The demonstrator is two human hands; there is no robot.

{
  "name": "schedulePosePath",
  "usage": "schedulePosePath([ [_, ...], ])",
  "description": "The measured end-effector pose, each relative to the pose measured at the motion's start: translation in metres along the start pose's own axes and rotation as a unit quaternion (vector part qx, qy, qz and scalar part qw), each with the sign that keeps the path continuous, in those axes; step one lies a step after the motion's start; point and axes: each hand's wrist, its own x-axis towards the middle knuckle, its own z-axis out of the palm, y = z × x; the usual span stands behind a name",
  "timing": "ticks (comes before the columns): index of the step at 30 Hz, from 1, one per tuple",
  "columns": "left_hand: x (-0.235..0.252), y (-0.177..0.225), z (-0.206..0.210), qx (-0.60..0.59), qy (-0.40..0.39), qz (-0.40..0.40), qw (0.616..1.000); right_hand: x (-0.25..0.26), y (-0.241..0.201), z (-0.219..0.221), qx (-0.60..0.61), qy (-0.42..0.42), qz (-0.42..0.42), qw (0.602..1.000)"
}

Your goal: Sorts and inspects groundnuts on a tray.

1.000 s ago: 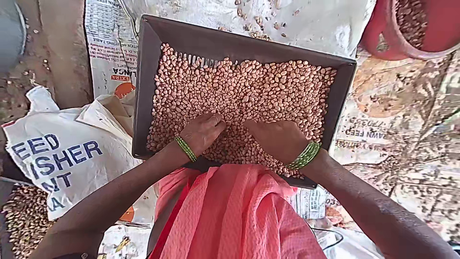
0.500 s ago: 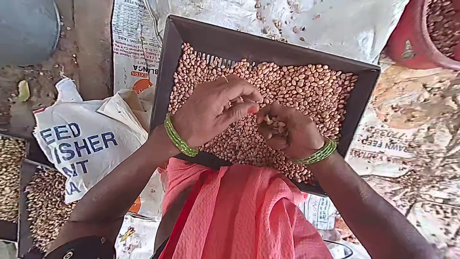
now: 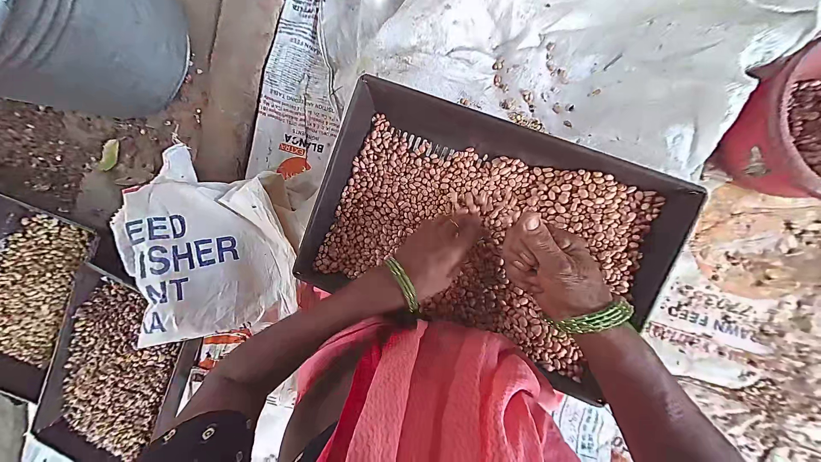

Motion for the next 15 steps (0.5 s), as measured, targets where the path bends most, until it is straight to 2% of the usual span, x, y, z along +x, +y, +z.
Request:
schedulePosePath([
  [1,-0.001,-0.01,-0.012,-0.012,0.049,0.004,0.999,0.004,0.001,0.002,-0.005,-0.008,-0.014,1.0],
  [3,-0.008,-0.025,-0.038,0.007,0.078,-0.024,0.997,0.011,0.004,0.007,-0.025,-0.013,-0.03,0.999],
  [5,-0.014,-0.036,-0.049,0.065,0.023,-0.047,0.996,0.017,0.011,0.011,-0.081,-0.012,-0.06,0.995],
  [7,-0.018,-0.043,-0.043,0.137,-0.03,-0.05,0.989,0.02,0.017,0.015,-0.211,-0.021,-0.097,0.973],
  [9,-0.018,-0.047,-0.035,0.185,-0.048,-0.051,0.98,0.017,0.019,0.021,-0.36,-0.035,-0.109,0.926],
  [12,-0.015,-0.044,-0.031,0.209,-0.059,-0.06,0.974,0.013,0.027,0.03,-0.51,-0.064,-0.107,0.851],
  [15,-0.01,-0.039,-0.043,0.158,-0.093,-0.108,0.977,0.016,0.041,0.051,-0.659,-0.081,-0.107,0.74],
])
